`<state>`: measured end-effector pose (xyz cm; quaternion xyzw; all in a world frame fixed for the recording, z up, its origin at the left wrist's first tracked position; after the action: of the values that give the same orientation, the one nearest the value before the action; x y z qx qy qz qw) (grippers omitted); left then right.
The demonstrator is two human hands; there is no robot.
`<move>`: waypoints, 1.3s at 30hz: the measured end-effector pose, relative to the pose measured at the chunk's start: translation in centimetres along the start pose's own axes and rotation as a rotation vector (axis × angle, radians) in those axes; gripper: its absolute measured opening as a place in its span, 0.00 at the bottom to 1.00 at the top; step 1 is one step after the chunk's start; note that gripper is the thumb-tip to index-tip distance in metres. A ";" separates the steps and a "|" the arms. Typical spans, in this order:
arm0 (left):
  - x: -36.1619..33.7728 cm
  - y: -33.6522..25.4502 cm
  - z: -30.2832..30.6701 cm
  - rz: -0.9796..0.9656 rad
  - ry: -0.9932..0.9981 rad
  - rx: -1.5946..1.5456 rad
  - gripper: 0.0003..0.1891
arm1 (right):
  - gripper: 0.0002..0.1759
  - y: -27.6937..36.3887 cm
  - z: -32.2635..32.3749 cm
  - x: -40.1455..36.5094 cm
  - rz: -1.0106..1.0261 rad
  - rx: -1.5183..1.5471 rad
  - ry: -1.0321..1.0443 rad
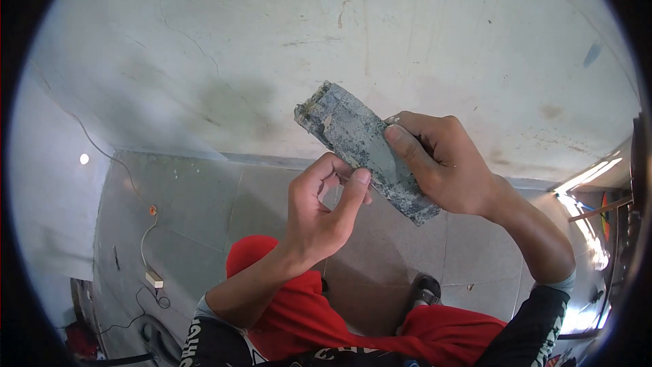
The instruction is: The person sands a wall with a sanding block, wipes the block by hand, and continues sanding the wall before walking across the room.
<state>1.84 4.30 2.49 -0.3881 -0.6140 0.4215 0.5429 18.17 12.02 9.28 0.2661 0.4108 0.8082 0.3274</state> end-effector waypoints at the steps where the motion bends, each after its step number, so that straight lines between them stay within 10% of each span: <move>1: 0.0 -0.1 0.1 -0.008 -0.001 0.011 0.08 | 0.18 0.0 -0.1 0.1 0.023 -0.007 -0.002; 39: 0.0 -0.1 1.0 -0.052 0.047 0.076 0.04 | 0.18 -0.6 -0.8 1.2 0.010 -0.019 0.041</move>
<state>0.84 4.16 2.51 -0.3610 -0.5947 0.4208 0.5822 17.01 12.83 8.59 0.2486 0.4086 0.8188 0.3174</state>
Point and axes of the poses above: each hand's wrist, its own x-axis towards the middle knuckle, its own z-axis out of the back of the hand, y = z × x, the point moved 3 cm from there along x, towards the middle knuckle
